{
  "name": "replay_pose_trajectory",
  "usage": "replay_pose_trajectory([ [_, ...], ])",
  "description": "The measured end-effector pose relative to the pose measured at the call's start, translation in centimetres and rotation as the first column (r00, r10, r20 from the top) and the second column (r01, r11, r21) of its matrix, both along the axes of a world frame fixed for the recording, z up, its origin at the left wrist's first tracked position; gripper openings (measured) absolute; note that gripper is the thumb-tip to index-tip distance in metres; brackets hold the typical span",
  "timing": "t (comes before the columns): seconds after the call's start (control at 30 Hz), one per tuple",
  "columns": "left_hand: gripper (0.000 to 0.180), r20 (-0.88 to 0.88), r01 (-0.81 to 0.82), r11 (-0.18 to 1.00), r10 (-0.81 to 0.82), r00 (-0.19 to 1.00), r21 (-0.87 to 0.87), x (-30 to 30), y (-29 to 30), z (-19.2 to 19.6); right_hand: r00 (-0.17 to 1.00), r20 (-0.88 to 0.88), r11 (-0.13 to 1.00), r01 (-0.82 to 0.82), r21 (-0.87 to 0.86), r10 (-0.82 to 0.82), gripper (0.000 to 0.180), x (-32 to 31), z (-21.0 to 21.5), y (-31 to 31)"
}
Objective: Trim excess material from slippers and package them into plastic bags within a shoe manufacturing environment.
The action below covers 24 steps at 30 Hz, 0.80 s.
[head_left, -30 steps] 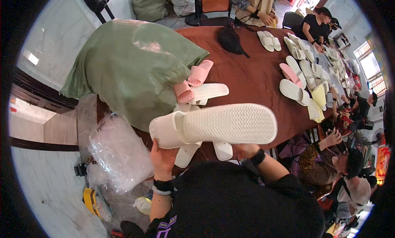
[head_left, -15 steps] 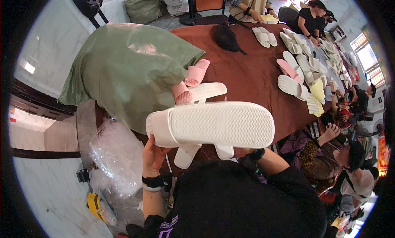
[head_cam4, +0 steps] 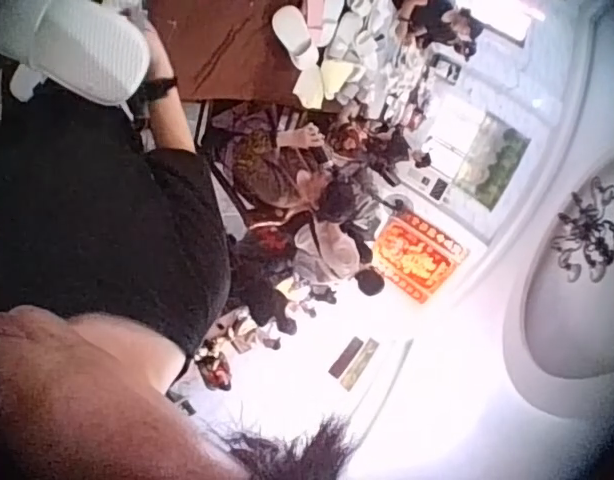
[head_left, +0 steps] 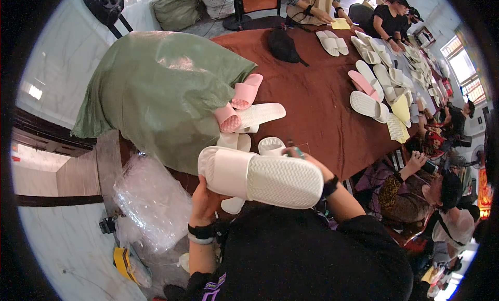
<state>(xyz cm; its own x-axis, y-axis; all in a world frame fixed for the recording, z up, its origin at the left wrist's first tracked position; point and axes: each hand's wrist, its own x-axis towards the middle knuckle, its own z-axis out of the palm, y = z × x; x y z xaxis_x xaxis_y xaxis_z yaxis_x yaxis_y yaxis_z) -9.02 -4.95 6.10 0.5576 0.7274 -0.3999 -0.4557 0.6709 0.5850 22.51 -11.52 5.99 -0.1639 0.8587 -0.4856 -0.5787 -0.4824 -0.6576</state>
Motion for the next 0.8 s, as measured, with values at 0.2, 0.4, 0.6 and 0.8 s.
replay_pose_trajectory([
  [0.2,0.069,-0.19,0.08,0.997,-0.074,0.979,0.023,-0.7,-1.1,0.7,0.958,-0.023,0.958,-0.286,0.032,0.287,0.062,3.9,-4.5,-5.2],
  [0.4,0.073,-0.142,0.242,0.969,-0.234,0.962,0.04,2.4,0.4,0.3,0.992,0.108,0.997,-0.062,-0.053,0.067,0.066,2.9,-5.4,-6.2],
  [0.6,0.063,-0.353,0.366,0.924,-0.307,0.884,0.113,6.1,3.4,-2.2,0.91,0.042,0.898,0.399,0.186,-0.413,0.066,8.1,-7.0,-5.4],
  [0.8,0.083,-0.989,0.79,0.604,-0.015,0.146,0.107,0.9,3.6,-16.8,0.522,-0.164,0.515,0.853,0.084,-0.837,0.041,20.1,-8.6,-3.6],
])
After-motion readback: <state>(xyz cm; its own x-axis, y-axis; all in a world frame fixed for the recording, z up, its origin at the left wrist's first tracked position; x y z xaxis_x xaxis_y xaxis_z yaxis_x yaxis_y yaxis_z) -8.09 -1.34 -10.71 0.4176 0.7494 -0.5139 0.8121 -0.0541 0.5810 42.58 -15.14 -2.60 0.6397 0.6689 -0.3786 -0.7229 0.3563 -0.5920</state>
